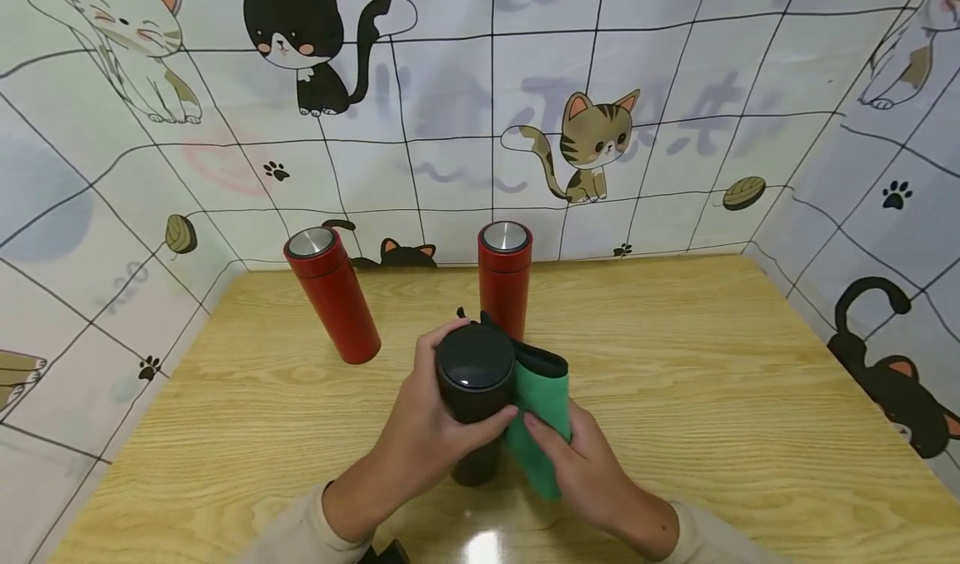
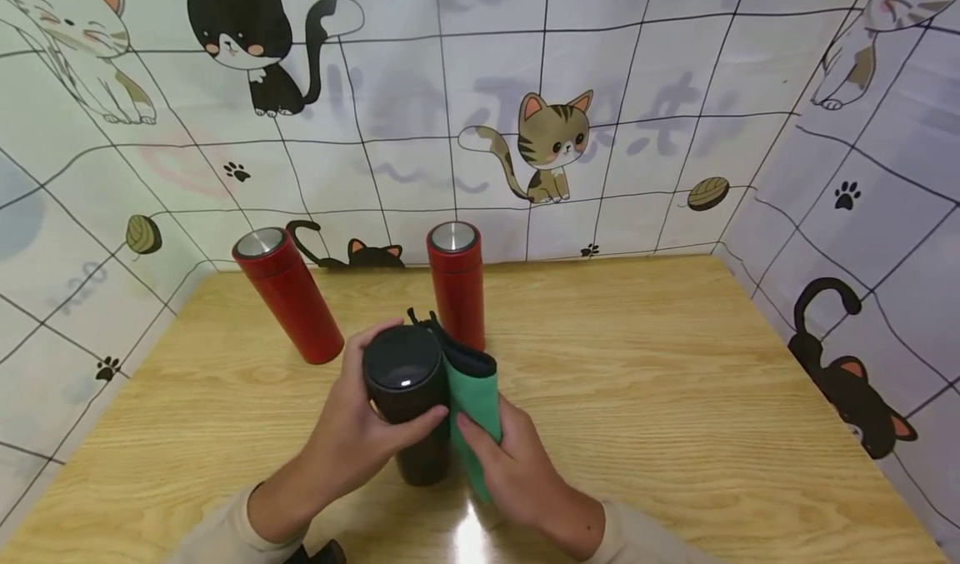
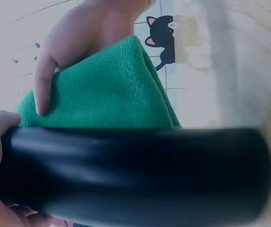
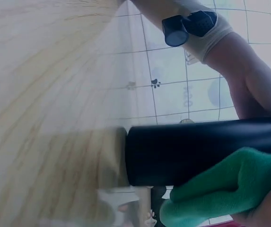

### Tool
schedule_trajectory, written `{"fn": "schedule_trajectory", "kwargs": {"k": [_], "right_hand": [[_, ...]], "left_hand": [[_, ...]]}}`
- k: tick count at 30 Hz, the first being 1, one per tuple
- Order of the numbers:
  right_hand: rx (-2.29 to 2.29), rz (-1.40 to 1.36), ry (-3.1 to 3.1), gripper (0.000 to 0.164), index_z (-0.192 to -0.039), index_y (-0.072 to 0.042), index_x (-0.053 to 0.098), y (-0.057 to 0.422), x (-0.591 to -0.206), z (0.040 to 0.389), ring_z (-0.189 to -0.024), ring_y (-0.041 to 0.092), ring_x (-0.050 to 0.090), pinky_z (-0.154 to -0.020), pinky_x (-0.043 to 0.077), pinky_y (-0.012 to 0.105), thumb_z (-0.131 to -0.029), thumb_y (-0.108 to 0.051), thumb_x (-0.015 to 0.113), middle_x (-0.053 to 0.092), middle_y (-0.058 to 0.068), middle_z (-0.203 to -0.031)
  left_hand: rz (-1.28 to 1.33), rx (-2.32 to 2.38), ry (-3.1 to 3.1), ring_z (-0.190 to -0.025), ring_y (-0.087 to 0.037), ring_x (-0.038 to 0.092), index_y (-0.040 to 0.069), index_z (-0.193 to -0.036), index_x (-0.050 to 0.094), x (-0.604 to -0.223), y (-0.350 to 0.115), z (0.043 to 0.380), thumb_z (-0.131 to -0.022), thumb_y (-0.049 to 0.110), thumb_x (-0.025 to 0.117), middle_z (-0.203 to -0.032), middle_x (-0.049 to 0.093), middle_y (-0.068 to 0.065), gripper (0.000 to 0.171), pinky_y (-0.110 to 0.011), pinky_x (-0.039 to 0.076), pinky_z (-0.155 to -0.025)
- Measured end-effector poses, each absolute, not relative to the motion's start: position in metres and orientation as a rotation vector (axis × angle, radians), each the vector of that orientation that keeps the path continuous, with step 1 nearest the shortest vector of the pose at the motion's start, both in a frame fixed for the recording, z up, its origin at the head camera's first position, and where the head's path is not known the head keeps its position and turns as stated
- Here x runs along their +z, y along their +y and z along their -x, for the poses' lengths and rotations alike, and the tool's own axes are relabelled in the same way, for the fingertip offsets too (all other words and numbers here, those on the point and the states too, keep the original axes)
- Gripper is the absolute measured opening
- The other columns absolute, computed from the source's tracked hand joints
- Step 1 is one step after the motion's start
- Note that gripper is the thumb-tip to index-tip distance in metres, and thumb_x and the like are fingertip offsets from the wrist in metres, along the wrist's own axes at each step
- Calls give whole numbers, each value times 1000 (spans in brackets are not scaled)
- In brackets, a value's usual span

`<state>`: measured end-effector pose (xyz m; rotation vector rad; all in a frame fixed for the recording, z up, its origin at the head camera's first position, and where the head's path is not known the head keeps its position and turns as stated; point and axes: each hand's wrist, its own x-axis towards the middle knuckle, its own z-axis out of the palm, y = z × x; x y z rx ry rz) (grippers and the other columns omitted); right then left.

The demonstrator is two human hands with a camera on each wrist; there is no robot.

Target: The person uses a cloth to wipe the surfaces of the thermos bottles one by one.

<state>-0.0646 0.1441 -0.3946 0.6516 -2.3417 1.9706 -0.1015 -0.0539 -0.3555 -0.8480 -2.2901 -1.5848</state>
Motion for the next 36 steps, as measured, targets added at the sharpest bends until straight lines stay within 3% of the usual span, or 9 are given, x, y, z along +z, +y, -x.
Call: {"fn": "schedule_trajectory", "kwargs": {"k": [7, 12, 16, 19, 25, 28, 32, 36], "right_hand": [[1941, -687, -2123, 34, -136, 6, 48, 141, -379, 61, -115, 11, 64, -93, 57, 30, -104, 2, 40, 61, 25, -127], [1681, -800, -1997, 44, -141, 7, 47, 139, -372, 68, -128, 13, 58, -103, 51, 26, -98, 13, 43, 58, 15, -139], [1355, -969, -1914, 44, -143, 13, 42, 137, -370, 77, -143, 22, 45, -117, 38, 28, -101, 2, 46, 48, 16, -152], [1165, -1028, -1877, 42, -139, 15, 46, 135, -370, 82, -145, 27, 42, -120, 33, 30, -103, -8, 45, 46, 21, -151], [1070, -1020, -1912, 51, -138, 14, 49, 135, -370, 84, -145, 30, 41, -120, 34, 30, -87, 6, 44, 47, 23, -150], [1103, -1001, -1923, 44, -139, 14, 48, 135, -372, 84, -145, 29, 42, -119, 34, 29, -97, 0, 44, 47, 24, -150], [1139, -1017, -1887, 44, -138, 15, 48, 134, -374, 84, -146, 28, 41, -120, 33, 29, -105, -13, 43, 45, 24, -151], [1422, -1029, -1852, 41, -141, 14, 45, 133, -376, 79, -141, 25, 47, -115, 40, 29, -102, 1, 43, 48, 20, -150]], "left_hand": [[822, -1183, -2299, -116, -19, 64, 13, -144, 44, -349, -60, 105, -66, 17, 94, -130, 64, -4, 93, -41, 55, -98], [740, -784, -2294, -108, -24, 64, 16, -143, 51, -347, -63, 107, -63, 25, 95, -119, 66, -7, 92, -45, 57, -93], [725, -613, -2331, -105, -27, 64, 16, -141, 53, -347, -62, 108, -61, 28, 94, -114, 68, -8, 91, -46, 57, -88], [736, -557, -2350, -102, -26, 65, 14, -139, 55, -348, -61, 107, -59, 28, 96, -111, 69, -8, 90, -44, 56, -82], [802, -520, -2383, -97, -24, 65, 14, -124, 62, -352, -58, 105, -61, 29, 93, -105, 69, -6, 72, -38, 53, -73], [817, -532, -2383, -95, -23, 65, 15, -122, 63, -352, -58, 104, -61, 30, 93, -103, 69, -5, 70, -36, 52, -71], [800, -561, -2369, -98, -23, 64, 16, -131, 60, -349, -60, 105, -59, 30, 94, -106, 68, -6, 80, -37, 53, -75], [787, -696, -2378, -101, -22, 64, 20, -138, 55, -346, -63, 106, -61, 30, 95, -110, 66, -6, 87, -39, 57, -82]]}}
